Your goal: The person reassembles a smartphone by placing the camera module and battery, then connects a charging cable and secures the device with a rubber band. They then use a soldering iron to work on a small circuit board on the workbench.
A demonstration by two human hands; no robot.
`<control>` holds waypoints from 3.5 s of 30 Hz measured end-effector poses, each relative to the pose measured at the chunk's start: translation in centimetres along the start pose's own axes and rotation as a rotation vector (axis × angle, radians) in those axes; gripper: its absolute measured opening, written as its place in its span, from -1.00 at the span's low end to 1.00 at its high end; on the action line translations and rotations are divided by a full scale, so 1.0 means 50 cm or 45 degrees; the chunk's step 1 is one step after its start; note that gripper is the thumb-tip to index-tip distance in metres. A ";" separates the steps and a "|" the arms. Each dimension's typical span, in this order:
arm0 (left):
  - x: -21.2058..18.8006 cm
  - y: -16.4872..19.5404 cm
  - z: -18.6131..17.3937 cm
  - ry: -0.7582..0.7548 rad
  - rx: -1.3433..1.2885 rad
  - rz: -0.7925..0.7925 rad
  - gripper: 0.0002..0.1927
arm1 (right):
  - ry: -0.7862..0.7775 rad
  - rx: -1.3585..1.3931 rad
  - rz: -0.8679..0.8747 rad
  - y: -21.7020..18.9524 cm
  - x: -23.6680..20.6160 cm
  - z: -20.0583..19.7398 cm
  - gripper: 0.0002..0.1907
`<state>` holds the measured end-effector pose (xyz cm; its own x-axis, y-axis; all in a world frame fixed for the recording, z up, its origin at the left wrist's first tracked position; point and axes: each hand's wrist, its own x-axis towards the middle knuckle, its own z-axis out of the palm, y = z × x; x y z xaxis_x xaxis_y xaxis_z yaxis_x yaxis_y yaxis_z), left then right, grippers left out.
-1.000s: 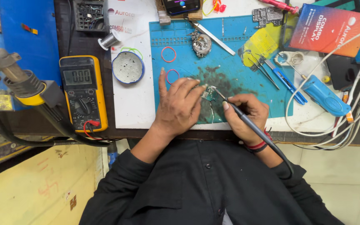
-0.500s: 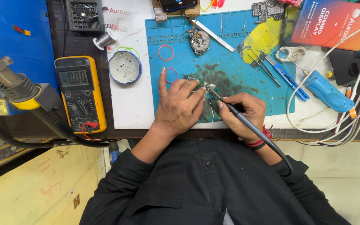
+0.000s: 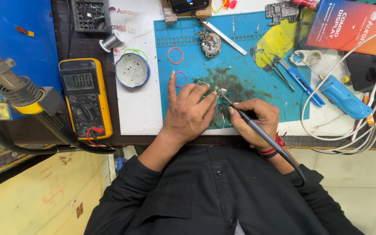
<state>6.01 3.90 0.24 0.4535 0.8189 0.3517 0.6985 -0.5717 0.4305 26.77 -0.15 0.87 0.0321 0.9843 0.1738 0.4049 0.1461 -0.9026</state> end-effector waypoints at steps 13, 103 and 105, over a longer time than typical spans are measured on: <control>-0.001 0.003 0.000 0.004 0.018 0.003 -0.77 | 0.012 -0.023 0.012 -0.001 -0.003 0.000 -0.89; 0.216 -0.039 0.044 -0.060 -0.176 -0.005 -0.44 | 0.487 0.492 0.141 0.061 -0.042 0.013 -0.83; 0.226 -0.038 0.044 -0.040 -0.194 0.025 -0.39 | 0.466 0.522 0.157 0.061 -0.040 0.013 -0.83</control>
<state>11.01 14.35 1.55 0.4850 0.8073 0.3361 0.5983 -0.5867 0.5458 27.32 -1.62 -2.47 0.4013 0.9085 0.1164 -0.0080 0.1305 -0.9914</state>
